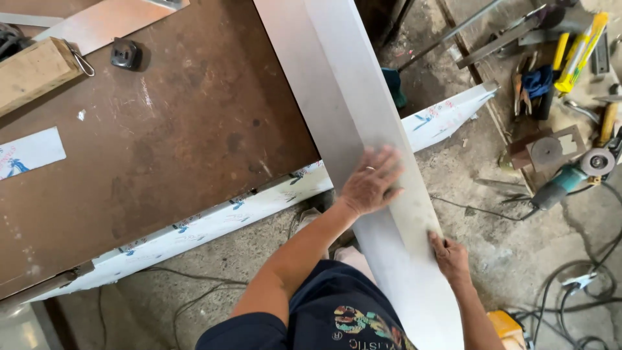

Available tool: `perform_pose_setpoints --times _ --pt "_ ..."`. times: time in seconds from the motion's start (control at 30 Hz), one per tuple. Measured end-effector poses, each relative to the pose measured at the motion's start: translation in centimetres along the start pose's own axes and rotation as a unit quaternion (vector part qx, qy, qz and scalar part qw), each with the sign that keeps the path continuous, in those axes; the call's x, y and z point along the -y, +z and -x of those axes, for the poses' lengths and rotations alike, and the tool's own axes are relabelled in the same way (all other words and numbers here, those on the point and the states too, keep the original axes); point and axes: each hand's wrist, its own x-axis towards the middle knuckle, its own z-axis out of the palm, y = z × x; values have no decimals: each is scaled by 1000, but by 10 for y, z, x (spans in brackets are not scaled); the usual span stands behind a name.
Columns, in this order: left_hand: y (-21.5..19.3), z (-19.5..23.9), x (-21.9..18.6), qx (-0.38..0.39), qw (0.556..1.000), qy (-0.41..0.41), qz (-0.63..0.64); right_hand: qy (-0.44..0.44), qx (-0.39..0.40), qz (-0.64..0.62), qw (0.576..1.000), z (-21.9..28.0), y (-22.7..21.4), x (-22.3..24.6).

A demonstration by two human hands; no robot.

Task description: The recorder is measuring, handling, and checking the fit of sheet metal and square-tube metal pieces on a workshop table.

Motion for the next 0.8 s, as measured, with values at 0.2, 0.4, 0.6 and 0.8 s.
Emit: perform_pose_setpoints --times 0.2,0.4,0.6,0.8 --pt "1 35 14 -281 827 -450 186 26 -6 22 999 -4 -7 -14" --pt "-3 12 -20 -56 745 -581 323 -26 -74 -7 997 -17 -34 -59" --pt "16 5 -33 -44 803 -552 219 -39 -69 -37 996 -48 -40 -96" --pt "8 -14 -44 -151 764 -527 341 -17 -1 -145 989 -42 -42 -66"
